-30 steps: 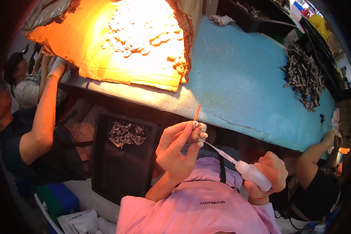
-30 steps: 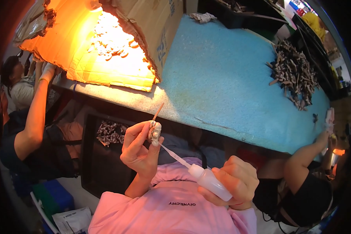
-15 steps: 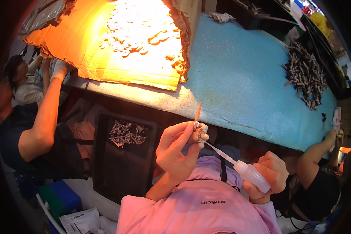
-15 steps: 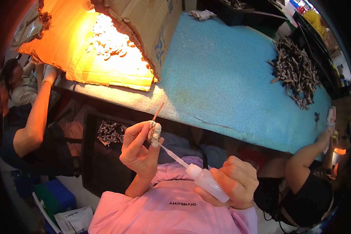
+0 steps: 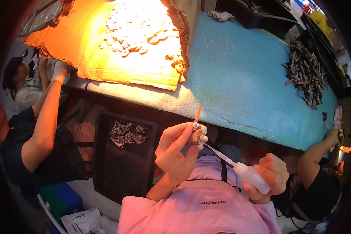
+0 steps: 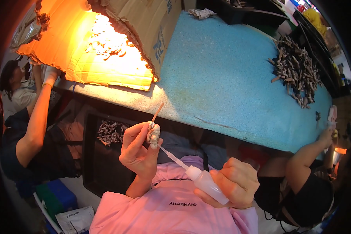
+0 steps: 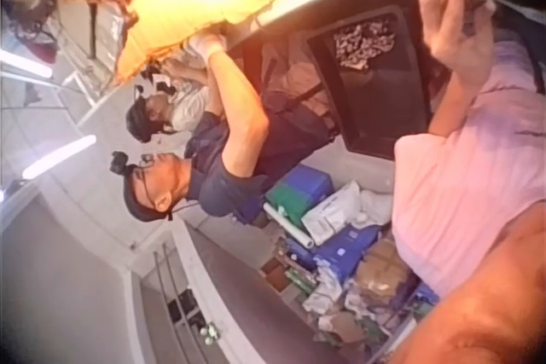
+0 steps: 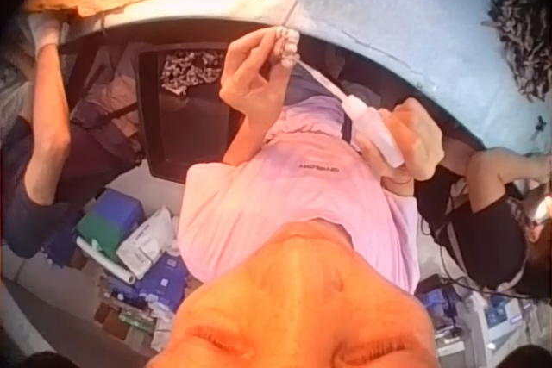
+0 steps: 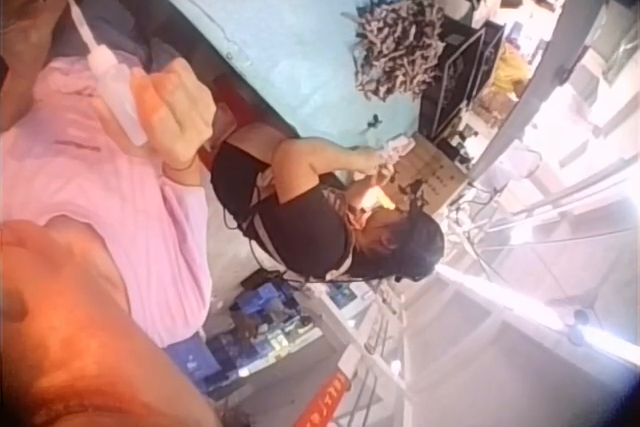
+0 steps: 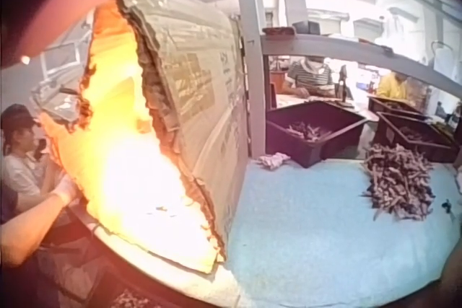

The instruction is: The person assembles robot figurines by gluing plastic components together with adhesive from a bottle, using a precision applicator.

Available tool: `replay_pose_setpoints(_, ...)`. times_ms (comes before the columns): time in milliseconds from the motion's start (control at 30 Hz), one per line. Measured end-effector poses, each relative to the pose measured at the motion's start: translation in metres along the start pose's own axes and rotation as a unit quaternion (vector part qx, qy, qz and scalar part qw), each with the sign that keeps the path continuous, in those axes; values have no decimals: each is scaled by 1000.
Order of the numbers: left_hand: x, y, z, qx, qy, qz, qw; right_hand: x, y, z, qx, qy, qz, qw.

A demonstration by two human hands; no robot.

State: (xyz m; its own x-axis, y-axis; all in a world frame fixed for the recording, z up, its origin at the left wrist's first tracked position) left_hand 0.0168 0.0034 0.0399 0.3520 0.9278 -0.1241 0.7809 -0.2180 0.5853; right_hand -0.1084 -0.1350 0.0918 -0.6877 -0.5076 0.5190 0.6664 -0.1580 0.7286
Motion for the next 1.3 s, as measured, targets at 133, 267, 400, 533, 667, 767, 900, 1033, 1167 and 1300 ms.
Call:
replay_pose_setpoints(133, 2, -2, 1, 2, 0, -4, 1000, -2, -2, 0, 4, -2, -4, 1000)
replay_pose_setpoints(267, 3, -3, 1, 10, -3, -2, 1000, -1, -5, -1, -6, 8, -8, 1000)
replay_pose_setpoints(400, 4, -4, 3, 20, -8, -3, 1000, 0, -2, -3, 6, 45, -7, 999)
replay_pose_setpoints(533, 6, -5, 4, 29, -38, -3, 999, -1, -4, -5, -17, 62, -28, 998)
replay_pose_setpoints(667, 6, -8, 7, 79, -70, -7, 994, -3, -8, -8, -25, 91, -102, 990)
replay_pose_setpoints(767, 6, -9, 9, 77, -51, 0, 996, -3, -14, -12, -115, 93, -127, 981)
replay_pose_setpoints(900, 6, -9, 6, 78, -44, 0, 996, -4, -9, -16, -75, 107, -90, 987)
replay_pose_setpoints(1033, 5, -9, 5, 76, -56, -3, 996, -2, -6, -14, -46, 105, -78, 990)
replay_pose_setpoints(1167, 5, -9, 5, 86, -73, -2, 994, -5, -8, -13, -43, 106, -112, 987)
replay_pose_setpoints(1300, 6, -9, 6, 72, -76, 0, 994, -2, -5, -11, -32, 96, -85, 991)
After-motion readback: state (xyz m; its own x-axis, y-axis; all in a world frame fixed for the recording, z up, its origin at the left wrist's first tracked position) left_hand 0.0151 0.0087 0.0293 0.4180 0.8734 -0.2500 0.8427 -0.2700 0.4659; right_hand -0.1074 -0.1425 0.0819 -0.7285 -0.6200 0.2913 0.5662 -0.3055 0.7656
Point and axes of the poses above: each hand's wrist, its own y-axis towards the middle knuckle, its own x-axis out of the back of the hand, z = x × y, the point moved 4 cm from there along y, towards the middle knuckle, and after that the axes turned 5 degrees about -y, right-handed, at the moved point
